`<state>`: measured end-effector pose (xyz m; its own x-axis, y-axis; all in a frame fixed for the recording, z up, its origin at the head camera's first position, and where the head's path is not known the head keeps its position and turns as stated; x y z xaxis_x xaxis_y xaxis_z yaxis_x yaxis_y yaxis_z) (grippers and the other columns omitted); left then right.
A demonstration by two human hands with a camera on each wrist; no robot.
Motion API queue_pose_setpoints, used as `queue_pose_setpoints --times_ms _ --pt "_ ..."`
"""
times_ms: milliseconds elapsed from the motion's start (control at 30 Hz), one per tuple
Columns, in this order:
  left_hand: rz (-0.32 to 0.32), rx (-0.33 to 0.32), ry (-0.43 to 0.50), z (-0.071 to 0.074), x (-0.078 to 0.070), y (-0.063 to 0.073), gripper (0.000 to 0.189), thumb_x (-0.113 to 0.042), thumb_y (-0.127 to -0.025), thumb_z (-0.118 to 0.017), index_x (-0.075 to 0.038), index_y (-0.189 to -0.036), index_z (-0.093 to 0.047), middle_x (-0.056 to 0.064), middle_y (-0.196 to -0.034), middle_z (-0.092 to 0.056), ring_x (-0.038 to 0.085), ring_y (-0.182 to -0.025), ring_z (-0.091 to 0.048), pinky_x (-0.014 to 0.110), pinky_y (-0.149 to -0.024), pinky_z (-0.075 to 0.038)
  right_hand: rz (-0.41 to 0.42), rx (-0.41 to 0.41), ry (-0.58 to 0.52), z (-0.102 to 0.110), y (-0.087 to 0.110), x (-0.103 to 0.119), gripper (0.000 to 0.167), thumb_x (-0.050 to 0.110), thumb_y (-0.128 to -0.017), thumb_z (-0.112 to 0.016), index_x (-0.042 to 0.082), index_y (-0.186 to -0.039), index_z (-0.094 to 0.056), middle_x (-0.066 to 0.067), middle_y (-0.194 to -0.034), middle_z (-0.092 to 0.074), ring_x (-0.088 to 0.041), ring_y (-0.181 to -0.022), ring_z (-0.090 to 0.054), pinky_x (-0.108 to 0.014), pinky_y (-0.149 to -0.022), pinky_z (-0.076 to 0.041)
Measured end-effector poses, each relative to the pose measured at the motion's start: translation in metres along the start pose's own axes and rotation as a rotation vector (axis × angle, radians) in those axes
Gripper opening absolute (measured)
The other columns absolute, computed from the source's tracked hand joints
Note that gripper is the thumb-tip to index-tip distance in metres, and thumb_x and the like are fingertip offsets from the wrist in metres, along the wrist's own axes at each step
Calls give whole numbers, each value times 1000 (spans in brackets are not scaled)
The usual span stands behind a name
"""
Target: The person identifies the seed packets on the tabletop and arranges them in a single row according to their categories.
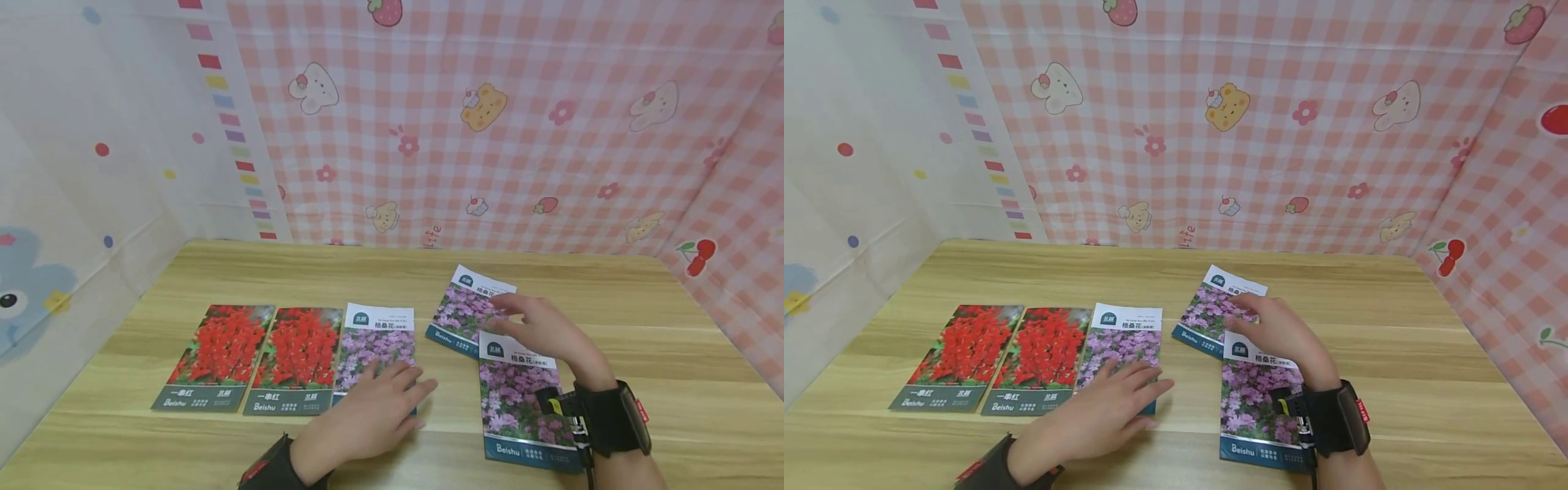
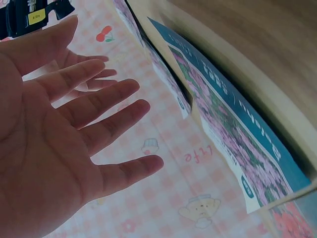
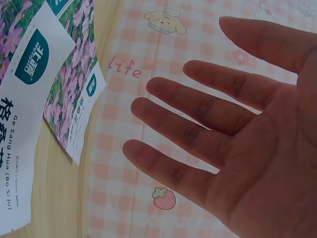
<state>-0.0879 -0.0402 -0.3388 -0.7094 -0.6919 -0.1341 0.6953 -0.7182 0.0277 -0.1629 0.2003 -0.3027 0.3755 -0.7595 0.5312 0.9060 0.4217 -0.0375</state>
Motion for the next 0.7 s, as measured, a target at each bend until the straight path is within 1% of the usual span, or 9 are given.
queue_pose_setpoints --times_ms 200,333,500,700 --pt "1 28 0 -1 -5 -5 52 -37 -90 -55 -19 -137 -42 5 -137 -43 25 -127 -36 58 -101 -26 -21 -14 -17 3 2 -2 41 20 -92 -54 -6 -123 -52 -24 -119 -55 -39 -106 -52 -52 -85 -44" --pt "-9 33 6 -2 -8 -10 52 -38 -89 -56 -20 -137 -43 5 -137 -43 25 -127 -36 59 -100 -25 -42 -18 -14 4 2 -4 40 21 -92 -54 -7 -122 -52 -25 -118 -55 -39 -104 -53 -51 -82 -46" --pt "-17 47 14 -3 -10 -19 52 -36 -89 -57 -20 -137 -43 5 -138 -43 25 -127 -36 61 -99 -24 -55 -19 -22 4 3 -8 40 22 -93 -54 -7 -120 -53 -25 -117 -55 -39 -102 -54 -50 -80 -47" --pt "-24 45 -25 -1 -15 -33 51 -37 -89 -57 -21 -136 -44 4 -137 -44 22 -127 -36 59 -101 -25 -58 6 -24 3 3 -9 39 21 -93 -53 -7 -120 -53 -24 -115 -57 -39 -103 -54 -52 -81 -46"
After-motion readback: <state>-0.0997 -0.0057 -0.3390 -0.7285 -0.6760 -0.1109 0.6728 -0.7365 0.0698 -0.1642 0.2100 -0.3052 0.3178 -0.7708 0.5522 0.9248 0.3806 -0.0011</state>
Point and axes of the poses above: each hand's wrist, its own y-axis away from the middle knuckle, its own z-axis out of the back of the hand, x = y × z, the point moved 2 cm from there along -y, towards the middle knuckle
